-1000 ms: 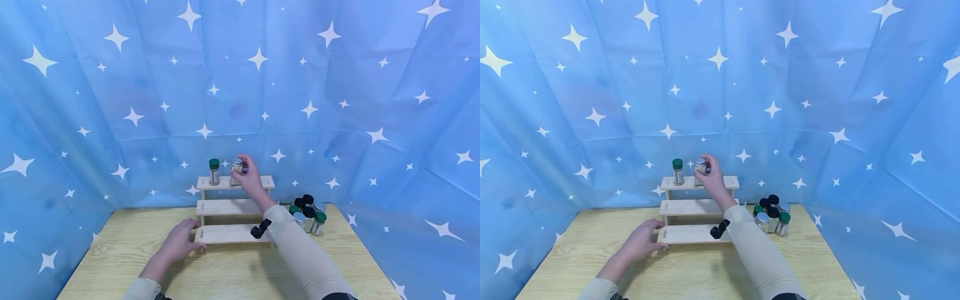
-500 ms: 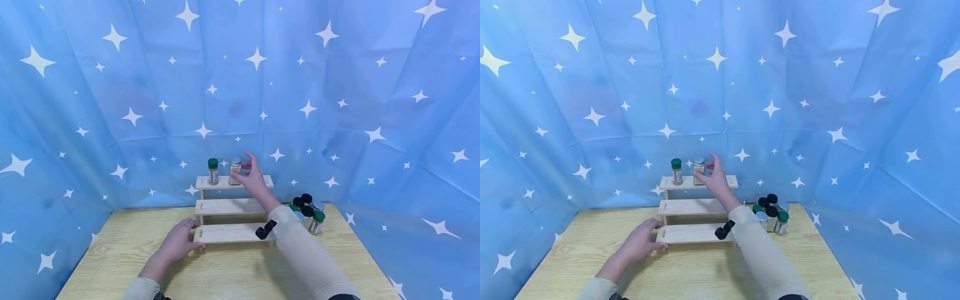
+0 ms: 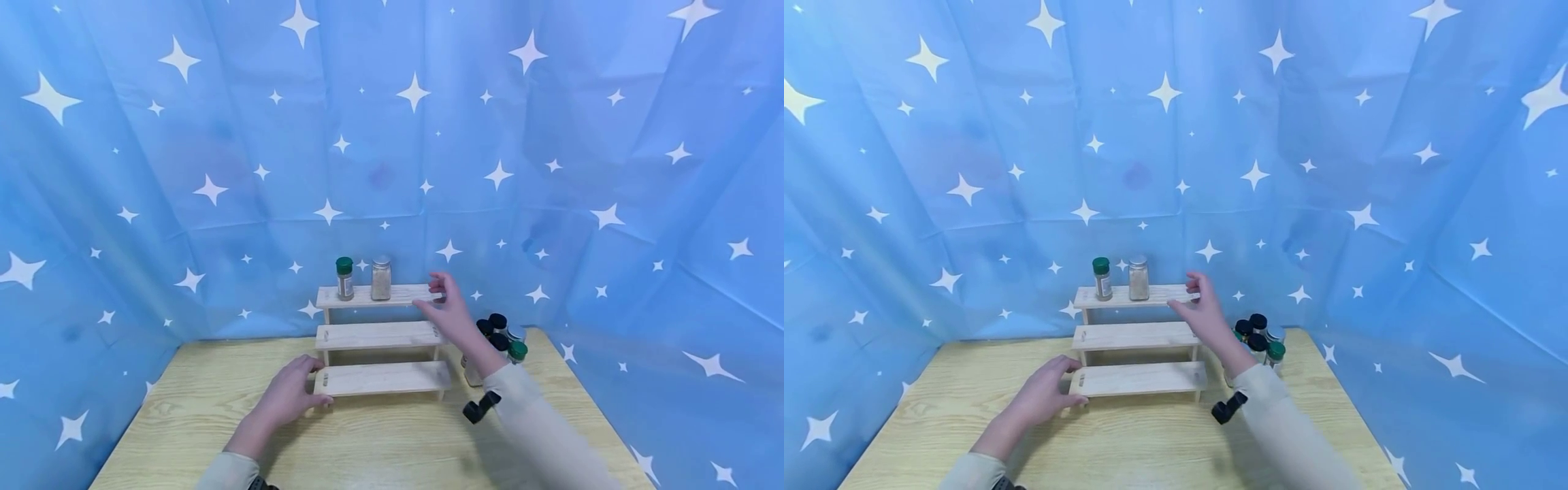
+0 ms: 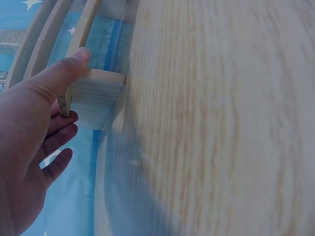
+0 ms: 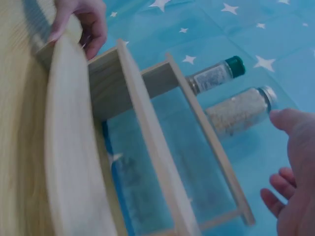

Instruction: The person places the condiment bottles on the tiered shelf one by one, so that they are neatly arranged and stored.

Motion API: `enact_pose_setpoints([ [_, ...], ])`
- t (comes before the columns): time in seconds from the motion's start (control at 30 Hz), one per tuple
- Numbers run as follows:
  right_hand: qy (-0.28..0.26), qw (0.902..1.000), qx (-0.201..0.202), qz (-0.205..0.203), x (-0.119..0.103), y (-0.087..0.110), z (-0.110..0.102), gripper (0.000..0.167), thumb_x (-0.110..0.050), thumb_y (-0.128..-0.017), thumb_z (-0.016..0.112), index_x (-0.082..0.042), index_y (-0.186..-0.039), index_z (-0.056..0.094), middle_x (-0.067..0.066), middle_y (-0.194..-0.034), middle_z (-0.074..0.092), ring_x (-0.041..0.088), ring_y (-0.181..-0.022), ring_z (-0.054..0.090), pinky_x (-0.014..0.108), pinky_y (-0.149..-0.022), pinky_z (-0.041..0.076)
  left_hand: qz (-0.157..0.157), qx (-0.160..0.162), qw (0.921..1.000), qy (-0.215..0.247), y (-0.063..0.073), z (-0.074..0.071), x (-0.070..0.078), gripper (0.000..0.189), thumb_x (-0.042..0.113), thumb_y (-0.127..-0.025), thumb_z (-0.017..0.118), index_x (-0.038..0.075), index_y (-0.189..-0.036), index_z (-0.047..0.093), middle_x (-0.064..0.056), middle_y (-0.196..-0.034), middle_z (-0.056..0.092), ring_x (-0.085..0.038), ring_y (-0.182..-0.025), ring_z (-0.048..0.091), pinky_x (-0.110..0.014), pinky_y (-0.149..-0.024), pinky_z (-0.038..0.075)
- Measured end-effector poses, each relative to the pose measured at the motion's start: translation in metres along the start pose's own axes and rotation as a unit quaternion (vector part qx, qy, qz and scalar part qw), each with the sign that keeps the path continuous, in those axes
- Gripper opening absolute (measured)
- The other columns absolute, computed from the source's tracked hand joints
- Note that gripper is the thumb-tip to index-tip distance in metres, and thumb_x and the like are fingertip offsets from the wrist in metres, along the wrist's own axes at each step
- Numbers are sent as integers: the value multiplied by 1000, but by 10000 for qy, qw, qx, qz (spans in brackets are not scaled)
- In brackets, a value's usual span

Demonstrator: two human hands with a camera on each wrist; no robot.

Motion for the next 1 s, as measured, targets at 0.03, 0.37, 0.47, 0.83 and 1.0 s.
enact_pose_setpoints([
  [0.03, 122, 9999, -55, 22, 1, 6, -5, 75, -21, -102, 84, -7, -162, 40, 26, -148, 50, 46, -138, 50, 61, -118, 47, 1, 1, 10000, 12, 0, 0, 0, 75, 43, -80, 101, 9, -139, 70, -2, -131, 70, -30, -124, 68, -53, -110, 57],
  [0.37, 1351, 9907, 66, -138, 12, 56, -48, 65, -26, -104, 83, -8, -157, 50, 16, -148, 51, 36, -134, 53, 64, -115, 50, 41, 24, 10000, 12, 1, 0, 0, 74, 42, -81, 101, 8, -139, 70, -2, -130, 71, -31, -124, 68, -54, -109, 58],
  [0.47, 1531, 9881, 158, -78, 19, 70, -57, 64, -23, -104, 82, -5, -156, 51, 20, -147, 50, 40, -134, 53, 66, -114, 50, 43, 4, 10000, 23, 1, 0, 1, 74, 42, -81, 100, 8, -140, 70, -3, -131, 70, -31, -124, 68, -54, -108, 58],
  [0.83, 1836, 9817, 421, 284, 48, 109, -74, 60, -19, -104, 82, 1, -153, 54, 26, -144, 52, 45, -130, 54, 66, -108, 52, -58, -47, 10000, 65, 1, 1, -1, 74, 43, -81, 100, 10, -141, 70, -1, -131, 70, -29, -125, 68, -53, -109, 58],
  [1.0, 2294, 9699, 714, 399, 59, 120, -75, 60, -21, -101, 86, 3, -148, 59, 25, -142, 56, 43, -129, 57, 64, -109, 52, -48, -28, 9999, 101, 1, 0, 1, 73, 42, -82, 100, 10, -140, 70, -2, -131, 70, -30, -124, 68, -53, -109, 58],
])
Point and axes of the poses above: each hand's wrist, its own y-axis away from the middle knuckle, its own z-axis out of the palm, x = y × z, the point moved 3 cm from there along -y, towards the middle knuckle
